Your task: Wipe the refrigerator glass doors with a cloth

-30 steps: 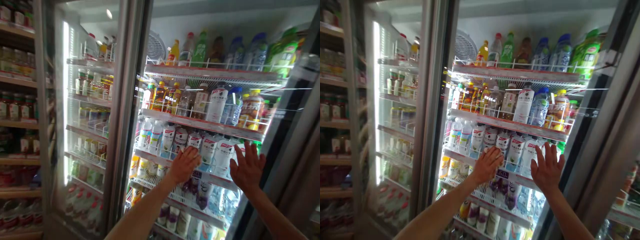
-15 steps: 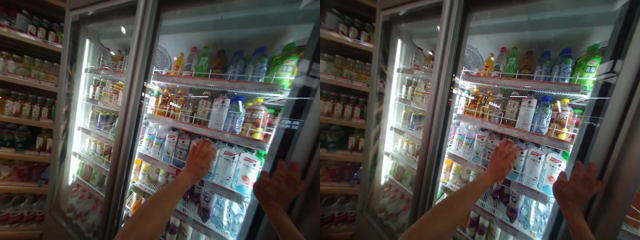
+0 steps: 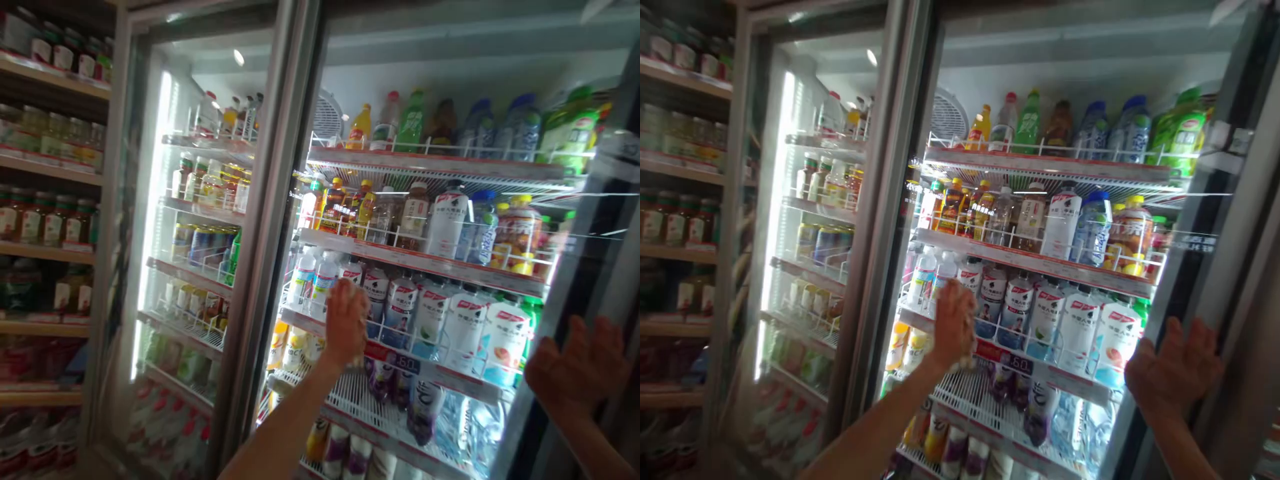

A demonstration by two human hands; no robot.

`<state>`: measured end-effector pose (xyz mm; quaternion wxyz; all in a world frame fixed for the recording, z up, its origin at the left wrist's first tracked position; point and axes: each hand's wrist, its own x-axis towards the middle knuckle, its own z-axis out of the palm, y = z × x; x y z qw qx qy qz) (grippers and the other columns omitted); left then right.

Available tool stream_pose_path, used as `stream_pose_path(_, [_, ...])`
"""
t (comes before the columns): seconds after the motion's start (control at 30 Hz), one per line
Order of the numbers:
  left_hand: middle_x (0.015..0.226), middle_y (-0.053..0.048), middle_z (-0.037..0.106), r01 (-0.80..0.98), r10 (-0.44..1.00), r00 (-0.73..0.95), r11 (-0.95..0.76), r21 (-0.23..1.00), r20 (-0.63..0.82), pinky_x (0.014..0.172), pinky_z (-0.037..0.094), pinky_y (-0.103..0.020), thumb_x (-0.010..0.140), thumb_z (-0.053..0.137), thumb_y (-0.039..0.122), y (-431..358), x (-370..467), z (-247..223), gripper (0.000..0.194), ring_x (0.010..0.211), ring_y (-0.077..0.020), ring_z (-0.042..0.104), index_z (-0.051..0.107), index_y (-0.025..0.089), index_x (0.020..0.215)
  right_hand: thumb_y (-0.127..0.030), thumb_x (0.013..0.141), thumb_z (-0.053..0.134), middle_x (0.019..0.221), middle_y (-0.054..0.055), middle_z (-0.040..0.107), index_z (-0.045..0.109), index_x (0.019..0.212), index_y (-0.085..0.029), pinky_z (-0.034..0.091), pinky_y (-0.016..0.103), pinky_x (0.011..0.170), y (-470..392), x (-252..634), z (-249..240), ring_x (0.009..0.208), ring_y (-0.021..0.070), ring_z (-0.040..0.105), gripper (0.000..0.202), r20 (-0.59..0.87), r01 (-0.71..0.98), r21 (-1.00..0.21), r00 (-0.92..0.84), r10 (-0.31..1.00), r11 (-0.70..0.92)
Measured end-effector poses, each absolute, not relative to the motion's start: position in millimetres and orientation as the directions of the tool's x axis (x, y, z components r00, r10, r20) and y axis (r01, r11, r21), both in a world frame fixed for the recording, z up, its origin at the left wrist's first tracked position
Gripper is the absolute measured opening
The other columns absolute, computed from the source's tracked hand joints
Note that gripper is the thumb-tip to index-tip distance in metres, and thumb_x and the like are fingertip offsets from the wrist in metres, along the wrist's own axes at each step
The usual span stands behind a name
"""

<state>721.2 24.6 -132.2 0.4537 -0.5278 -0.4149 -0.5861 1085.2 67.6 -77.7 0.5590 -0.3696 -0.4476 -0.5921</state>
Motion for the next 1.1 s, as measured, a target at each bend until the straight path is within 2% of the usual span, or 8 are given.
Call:
stream_pose_path(0.07, [0.148, -0.006, 0.033, 0.908, -0.046, 0.302, -0.292, -0.301, 0.952, 0.111, 0.024, -0.040, 0.086, 0.039, 0.024, 24.0, 748.0, -148.8, 0.047, 0.140, -0.0218, 0.020, 0.044, 0.022, 0.132, -0.027, 0.073, 0.047, 0.130, 0.022, 0.051, 0.041, 0.136, -0.013, 0.047, 0.056, 0.081, 69.2, 1088.2, -76.1, 0.118, 0.0409, 0.050, 0.064, 0.924, 0.990, 0.140, -0.130, -0.359, 0.000])
stream_pose_path(0.13, [0.146, -0.005, 0.036, 0.863, 0.004, 0.409, -0.327, -0.385, 0.913, 0.111, 0.025, -0.040, 0.084, 0.042, 0.026, 24.5, 748.2, -160.4, 0.046, 0.140, -0.0222, 0.020, 0.046, 0.025, 0.130, -0.027, 0.072, 0.048, 0.129, 0.023, 0.052, 0.043, 0.134, -0.011, 0.048, 0.054, 0.080, 69.2, 1089.1, -74.8, 0.116, 0.0405, 0.052, 0.065, 0.920, 0.988, 0.156, -0.151, -0.362, -0.014])
stream_pose_path(0.33, [0.149, -0.015, 0.027, 0.958, -0.048, -0.227, -0.192, 0.214, 0.973, 0.111, 0.025, -0.048, 0.086, 0.043, 0.021, 26.7, 636.6, -156.1, 0.049, 0.140, -0.0257, 0.020, 0.041, 0.019, 0.134, -0.030, 0.074, 0.046, 0.130, 0.023, 0.050, 0.044, 0.132, -0.008, 0.047, 0.054, 0.084, 63.8, 1082.5, -75.6, 0.119, 0.0402, 0.049, 0.063, 0.931, 0.991, 0.132, -0.124, -0.343, 0.002])
stream_pose_path(0.43, [0.150, -0.018, 0.023, 0.936, -0.132, -0.321, -0.194, 0.293, 0.938, 0.110, 0.025, -0.050, 0.087, 0.044, 0.022, 29.6, 638.3, -144.7, 0.050, 0.140, -0.0272, 0.019, 0.037, 0.016, 0.136, -0.031, 0.075, 0.044, 0.130, 0.023, 0.050, 0.044, 0.133, -0.008, 0.045, 0.054, 0.087, 65.0, 1081.2, -78.0, 0.121, 0.0397, 0.048, 0.063, 0.952, 0.996, 0.092, -0.082, -0.295, 0.017])
stream_pose_path(0.7, [0.143, -0.010, 0.040, 0.897, -0.037, 0.251, -0.367, -0.247, 0.967, 0.109, 0.028, -0.046, 0.081, 0.044, 0.023, 32.6, 719.7, -121.6, 0.049, 0.140, -0.0244, 0.020, 0.045, 0.022, 0.131, -0.030, 0.075, 0.043, 0.133, 0.024, 0.045, 0.042, 0.133, -0.009, 0.040, 0.054, 0.092, 76.4, 1090.3, -83.5, 0.128, 0.0378, 0.040, 0.062, 0.968, 0.998, 0.048, -0.037, -0.249, 0.039])
stream_pose_path(0.87, [0.147, -0.016, 0.031, 0.931, -0.100, -0.287, -0.262, 0.253, 0.953, 0.111, 0.024, -0.048, 0.087, 0.042, 0.027, 35.3, 639.5, -88.9, 0.045, 0.139, -0.0254, 0.024, 0.044, 0.018, 0.131, -0.029, 0.080, 0.039, 0.136, 0.023, 0.043, 0.041, 0.134, -0.007, 0.037, 0.053, 0.096, 65.6, 1080.5, -83.6, 0.131, 0.0353, 0.036, 0.058, 0.985, 0.998, -0.017, 0.026, -0.168, 0.059])
stream_pose_path(0.93, [0.148, -0.018, 0.028, 0.910, -0.137, -0.369, -0.254, 0.327, 0.919, 0.111, 0.024, -0.048, 0.088, 0.041, 0.028, 36.5, 639.9, -78.1, 0.045, 0.139, -0.0263, 0.022, 0.043, 0.014, 0.131, -0.030, 0.081, 0.036, 0.136, 0.022, 0.043, 0.042, 0.133, -0.008, 0.037, 0.053, 0.096, 63.2, 1077.0, -83.5, 0.131, 0.0350, 0.036, 0.057, 0.986, 0.997, -0.048, 0.058, -0.155, 0.063])
stream_pose_path(1.1, [0.148, -0.010, 0.032, 0.914, -0.063, 0.210, -0.341, -0.219, 0.976, 0.112, 0.024, -0.045, 0.085, 0.042, 0.025, 35.0, 729.4, -81.3, 0.047, 0.142, -0.0231, 0.012, 0.042, 0.019, 0.132, -0.028, 0.081, 0.038, 0.135, 0.025, 0.043, 0.043, 0.132, -0.004, 0.036, 0.053, 0.095, 68.9, 1082.0, -85.2, 0.131, 0.0368, 0.035, 0.056, 0.973, 0.996, 0.027, -0.007, -0.231, 0.083])
